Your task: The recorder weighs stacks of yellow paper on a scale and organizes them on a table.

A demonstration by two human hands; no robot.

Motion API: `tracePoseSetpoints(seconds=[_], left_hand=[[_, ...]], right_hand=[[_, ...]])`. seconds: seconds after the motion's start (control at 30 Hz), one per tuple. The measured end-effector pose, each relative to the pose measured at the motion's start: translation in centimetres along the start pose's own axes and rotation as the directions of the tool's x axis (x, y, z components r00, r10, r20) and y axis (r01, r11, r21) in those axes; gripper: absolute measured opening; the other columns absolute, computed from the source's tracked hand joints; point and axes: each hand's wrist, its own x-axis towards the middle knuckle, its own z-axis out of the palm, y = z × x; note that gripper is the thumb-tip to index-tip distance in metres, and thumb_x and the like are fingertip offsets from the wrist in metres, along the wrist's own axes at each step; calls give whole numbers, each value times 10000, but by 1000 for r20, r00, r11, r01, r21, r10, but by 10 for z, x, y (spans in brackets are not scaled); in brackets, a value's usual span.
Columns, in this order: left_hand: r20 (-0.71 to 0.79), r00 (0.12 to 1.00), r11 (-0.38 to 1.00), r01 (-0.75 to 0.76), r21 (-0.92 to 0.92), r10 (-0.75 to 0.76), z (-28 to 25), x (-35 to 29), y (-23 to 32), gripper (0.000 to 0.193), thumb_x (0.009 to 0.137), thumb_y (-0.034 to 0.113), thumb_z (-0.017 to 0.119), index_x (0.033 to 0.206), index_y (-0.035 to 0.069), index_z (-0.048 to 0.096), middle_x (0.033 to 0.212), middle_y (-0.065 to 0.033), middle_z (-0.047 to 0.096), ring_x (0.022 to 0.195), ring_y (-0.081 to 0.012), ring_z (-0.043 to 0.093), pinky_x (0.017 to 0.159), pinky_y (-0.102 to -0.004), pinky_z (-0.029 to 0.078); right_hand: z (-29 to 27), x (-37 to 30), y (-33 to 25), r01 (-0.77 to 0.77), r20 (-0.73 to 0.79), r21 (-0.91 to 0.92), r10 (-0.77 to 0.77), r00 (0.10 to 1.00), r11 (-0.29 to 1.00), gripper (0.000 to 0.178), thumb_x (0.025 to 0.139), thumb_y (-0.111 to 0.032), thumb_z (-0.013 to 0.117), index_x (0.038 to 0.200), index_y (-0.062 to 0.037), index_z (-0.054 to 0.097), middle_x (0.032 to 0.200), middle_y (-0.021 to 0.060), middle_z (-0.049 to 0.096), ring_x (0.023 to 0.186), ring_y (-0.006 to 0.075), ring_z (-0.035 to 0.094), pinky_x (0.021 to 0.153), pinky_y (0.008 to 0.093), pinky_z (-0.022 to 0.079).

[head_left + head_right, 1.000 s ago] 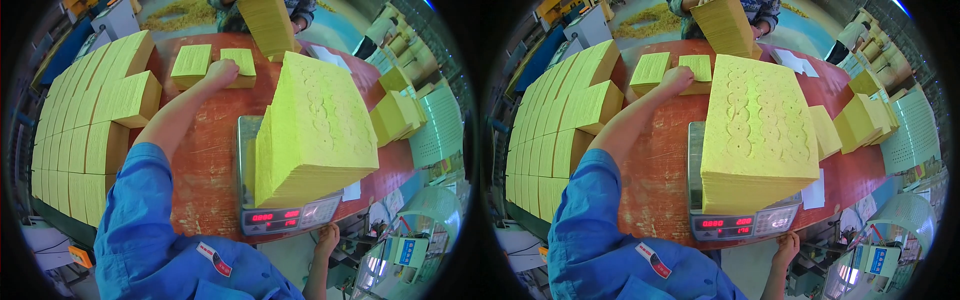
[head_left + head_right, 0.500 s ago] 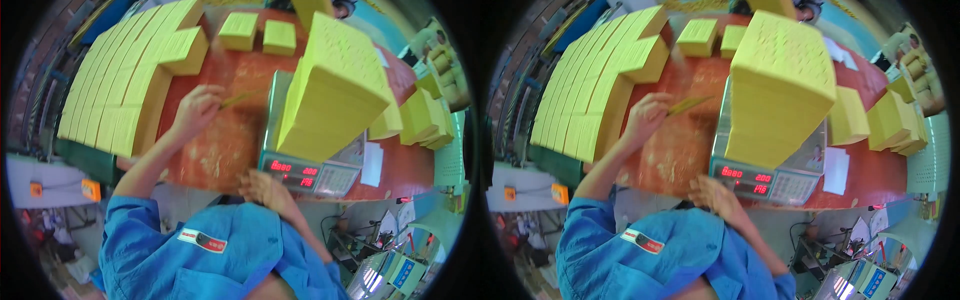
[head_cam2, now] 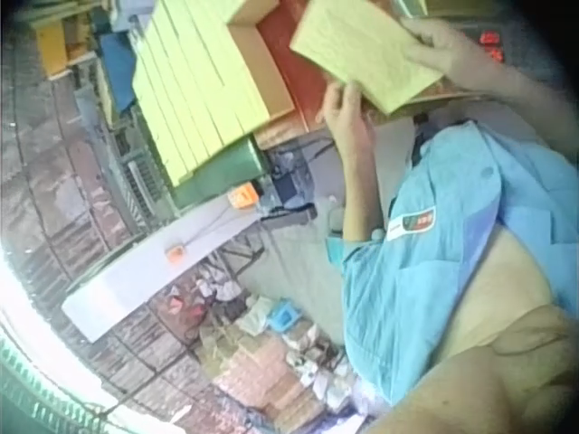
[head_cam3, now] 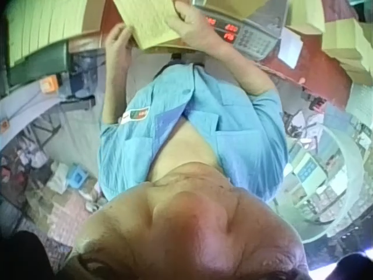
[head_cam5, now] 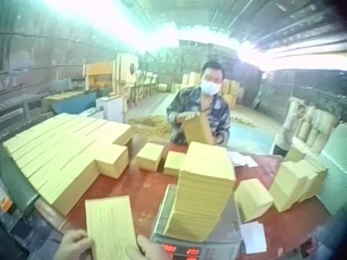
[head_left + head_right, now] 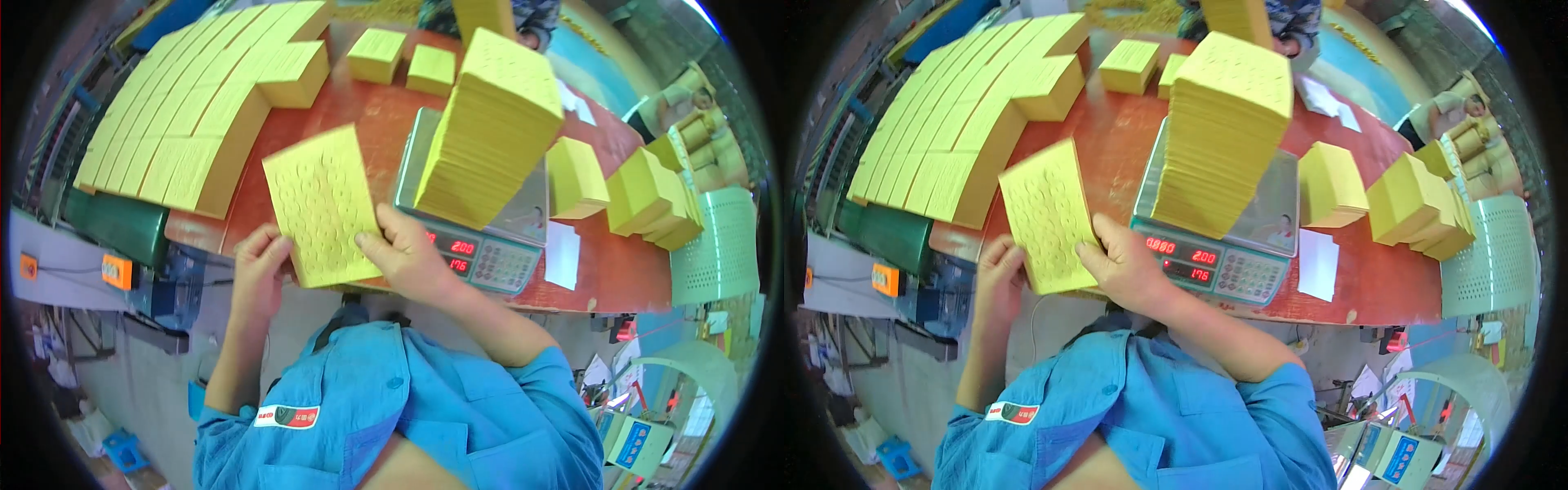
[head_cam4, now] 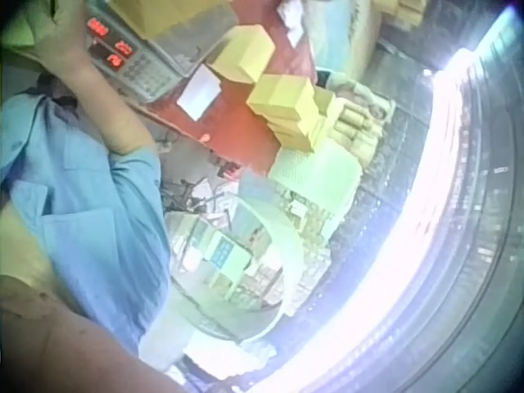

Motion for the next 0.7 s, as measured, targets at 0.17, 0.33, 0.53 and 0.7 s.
tracePoseSetpoints(seconds=[0.17,0.33,0.53,0.7], left_hand=[[103,965,968,-230,-101,240,114,79,126,192,905,160,659,999,-5,634,886,-59,667,764,-103,631,641,-246,498],[420,887,945,-282,165,192,193,201,172,217,872,193,714,990,25,645,837,-62,683,663,-123,631,608,-257,508],[439,897,890,-232,392,40,228,234,148,186,853,200,728,963,71,653,751,-8,654,588,-84,586,520,-244,462],[417,907,859,-264,439,66,222,232,139,170,847,207,724,952,87,668,735,17,638,552,-61,518,485,-230,368]], right_hand=[[-79,11,-127,340,-313,-294,-426,849,893,353,882,-73,637,1214,32,578,926,95,676,838,114,616,745,289,500],[-174,39,-162,261,-531,-365,-430,730,894,506,853,-91,686,1307,37,502,847,53,659,689,80,580,594,220,448],[-221,43,-123,56,-581,-562,-443,683,825,503,804,-175,741,1223,47,575,791,76,657,692,131,628,639,281,506],[-215,42,-112,-39,-582,-631,-439,684,775,456,789,-231,726,1168,3,633,753,80,662,694,162,637,700,308,509]])
